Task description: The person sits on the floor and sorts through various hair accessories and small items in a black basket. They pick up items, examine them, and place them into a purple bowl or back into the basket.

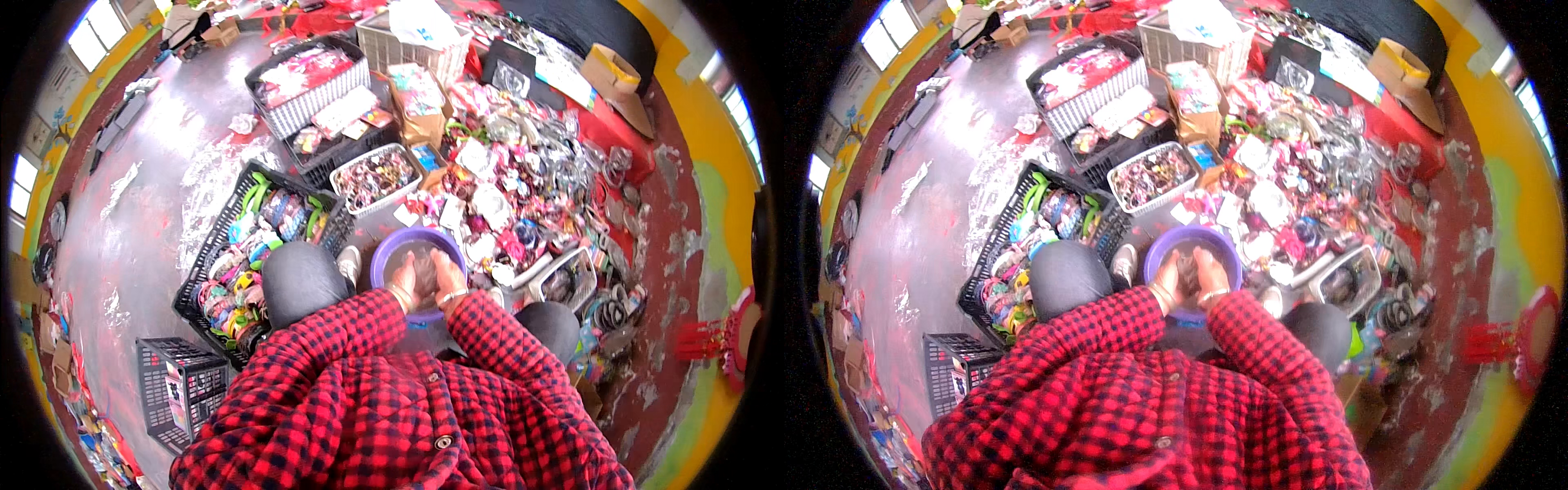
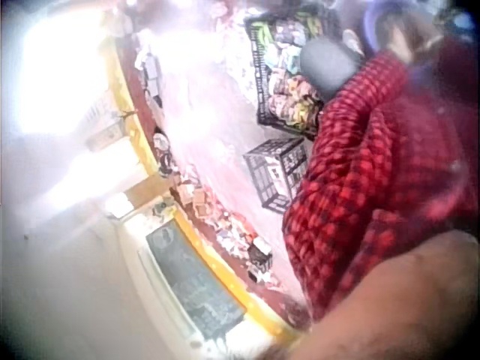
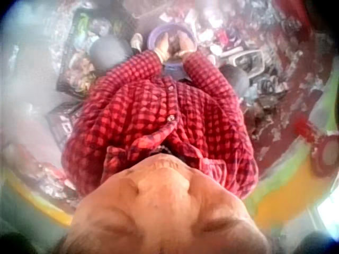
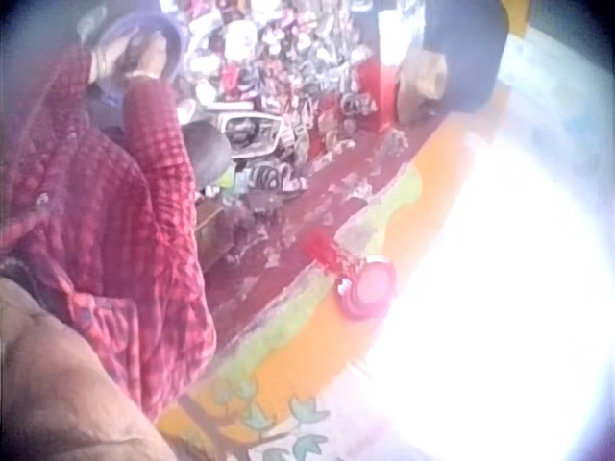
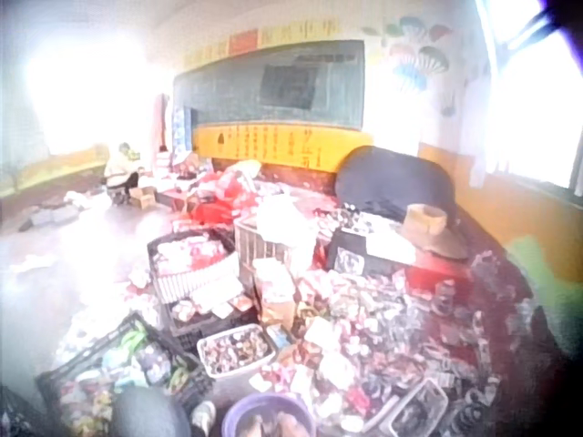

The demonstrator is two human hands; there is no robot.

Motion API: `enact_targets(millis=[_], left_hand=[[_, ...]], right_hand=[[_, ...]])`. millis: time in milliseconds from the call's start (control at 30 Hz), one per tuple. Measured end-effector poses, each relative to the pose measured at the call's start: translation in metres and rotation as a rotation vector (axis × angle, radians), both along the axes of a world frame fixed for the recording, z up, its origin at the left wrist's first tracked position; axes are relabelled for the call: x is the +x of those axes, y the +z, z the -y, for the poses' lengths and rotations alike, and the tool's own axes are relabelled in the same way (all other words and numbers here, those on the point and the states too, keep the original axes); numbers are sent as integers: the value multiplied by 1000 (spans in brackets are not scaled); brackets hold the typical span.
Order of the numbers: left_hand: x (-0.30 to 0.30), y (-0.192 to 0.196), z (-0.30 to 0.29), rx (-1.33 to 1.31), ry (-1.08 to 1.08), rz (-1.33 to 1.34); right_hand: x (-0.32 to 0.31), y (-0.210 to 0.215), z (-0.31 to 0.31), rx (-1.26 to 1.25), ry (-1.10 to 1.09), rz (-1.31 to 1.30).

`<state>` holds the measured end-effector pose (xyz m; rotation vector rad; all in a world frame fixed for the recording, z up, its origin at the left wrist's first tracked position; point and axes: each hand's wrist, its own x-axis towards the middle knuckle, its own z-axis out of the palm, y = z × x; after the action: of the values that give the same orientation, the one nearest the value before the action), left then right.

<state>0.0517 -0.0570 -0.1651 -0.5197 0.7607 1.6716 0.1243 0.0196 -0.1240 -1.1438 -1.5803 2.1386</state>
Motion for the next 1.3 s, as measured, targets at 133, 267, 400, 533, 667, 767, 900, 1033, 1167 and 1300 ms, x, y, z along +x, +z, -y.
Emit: enact_targets(millis=[133, 267, 400, 533, 667, 767, 900, 1033, 1167, 1300], left_hand=[[-11, 4, -6, -156, 137, -232], [-17, -14, 16, 85, -20, -118], [21, 20, 7, -29, -91, -87], [12, 14, -7, -147, 72, -94], [-18, -11, -8, -405, -49, -407], [-8, 20, 0, -100, 16, -194], [32, 9, -10, -49, -48, -128], [-6, -63, 1, -124, -22, -277], [-10, 12, 8, -227, -60, -367], [31, 23, 2, -118, -26, -123]], right_hand=[[5, 10, 25, 150, 128, -124], [-9, 17, 53, 183, -11, -74], [-14, -27, 3, 929, 174, 222], [-13, -30, 1, 580, 199, 295], [-9, -14, 27, 150, 211, 67], [-17, -8, 29, 152, 131, -1], [-13, -69, -17, 501, 89, 145], [-24, 2, 26, 382, 348, 317], [-13, -12, 34, 348, 161, 48], [-25, 44, 20, 32, -98, 160]])
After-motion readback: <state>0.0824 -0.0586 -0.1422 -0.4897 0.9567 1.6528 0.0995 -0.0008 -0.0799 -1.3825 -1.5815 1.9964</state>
